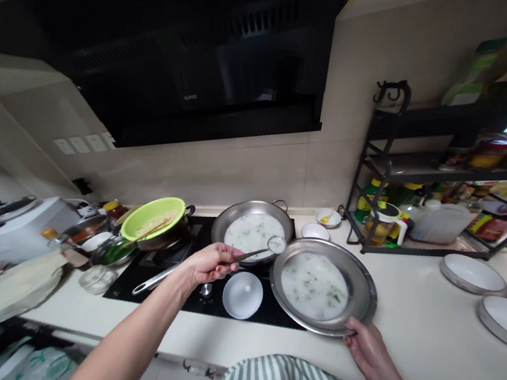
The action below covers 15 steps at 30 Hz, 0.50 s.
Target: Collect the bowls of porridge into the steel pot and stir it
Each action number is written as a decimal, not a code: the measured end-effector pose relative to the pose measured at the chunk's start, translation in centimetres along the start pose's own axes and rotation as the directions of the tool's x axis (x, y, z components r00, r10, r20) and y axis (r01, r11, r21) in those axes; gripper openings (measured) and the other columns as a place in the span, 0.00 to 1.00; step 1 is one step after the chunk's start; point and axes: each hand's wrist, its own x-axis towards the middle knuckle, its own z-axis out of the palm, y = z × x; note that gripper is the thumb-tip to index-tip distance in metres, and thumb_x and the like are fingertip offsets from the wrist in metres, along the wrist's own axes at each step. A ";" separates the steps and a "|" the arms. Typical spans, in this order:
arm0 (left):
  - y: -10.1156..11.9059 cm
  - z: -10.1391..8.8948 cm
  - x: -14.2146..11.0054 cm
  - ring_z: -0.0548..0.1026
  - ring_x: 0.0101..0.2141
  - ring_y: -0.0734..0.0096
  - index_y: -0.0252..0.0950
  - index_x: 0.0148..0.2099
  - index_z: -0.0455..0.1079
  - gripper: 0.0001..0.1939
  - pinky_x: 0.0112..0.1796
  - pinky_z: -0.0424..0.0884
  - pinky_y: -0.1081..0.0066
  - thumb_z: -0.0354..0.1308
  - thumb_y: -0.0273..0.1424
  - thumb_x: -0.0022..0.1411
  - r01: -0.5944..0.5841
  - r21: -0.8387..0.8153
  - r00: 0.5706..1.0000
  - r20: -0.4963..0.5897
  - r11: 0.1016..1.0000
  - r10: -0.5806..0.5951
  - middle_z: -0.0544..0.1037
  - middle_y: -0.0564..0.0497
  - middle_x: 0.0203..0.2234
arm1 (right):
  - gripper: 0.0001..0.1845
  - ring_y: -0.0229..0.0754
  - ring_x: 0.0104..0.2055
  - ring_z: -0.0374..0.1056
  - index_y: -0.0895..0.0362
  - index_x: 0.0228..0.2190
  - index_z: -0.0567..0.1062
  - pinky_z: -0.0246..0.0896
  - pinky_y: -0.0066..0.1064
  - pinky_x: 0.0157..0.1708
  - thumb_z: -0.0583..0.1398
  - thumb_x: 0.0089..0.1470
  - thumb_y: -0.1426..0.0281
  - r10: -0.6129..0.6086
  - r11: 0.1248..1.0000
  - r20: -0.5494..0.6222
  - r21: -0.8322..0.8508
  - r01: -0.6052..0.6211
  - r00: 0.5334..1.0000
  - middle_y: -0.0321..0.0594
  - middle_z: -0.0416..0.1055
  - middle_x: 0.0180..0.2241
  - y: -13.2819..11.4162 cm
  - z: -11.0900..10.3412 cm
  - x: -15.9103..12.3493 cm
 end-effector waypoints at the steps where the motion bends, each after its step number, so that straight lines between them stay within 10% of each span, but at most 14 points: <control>1: -0.2 0.5 0.1 0.51 0.12 0.89 0.28 0.41 0.68 0.13 0.13 0.40 0.82 0.55 0.19 0.50 -0.004 0.022 1.000 0.014 1.000 0.004 0.70 0.54 0.19 | 0.09 0.35 0.17 0.54 0.53 0.18 0.64 0.50 0.27 0.16 0.61 0.29 0.68 0.003 1.000 -0.011 0.016 -0.003 1.000 0.31 0.60 0.16 0.0 0.1 -0.1; 8: -4.2 4.1 1.9 0.51 0.12 0.84 0.30 0.41 0.70 0.11 0.16 0.45 0.78 0.52 0.25 0.55 -0.076 0.422 0.997 0.007 0.904 0.080 0.67 0.57 0.17 | 0.10 0.34 0.17 0.53 0.53 0.16 0.64 0.49 0.26 0.16 0.62 0.29 0.67 0.013 1.000 -0.013 0.024 -0.013 1.000 0.31 0.61 0.14 -0.1 0.3 -0.2; 15: -8.2 5.7 2.4 0.70 0.29 0.66 0.32 0.47 0.72 0.21 0.33 0.62 0.69 0.51 0.18 0.51 -0.316 0.904 0.898 0.188 0.287 0.397 0.73 0.46 0.27 | 0.09 0.35 0.16 0.55 0.53 0.16 0.64 0.51 0.27 0.16 0.61 0.31 0.66 -0.019 1.000 0.007 -0.022 0.019 1.000 0.33 0.61 0.14 0.1 0.0 0.1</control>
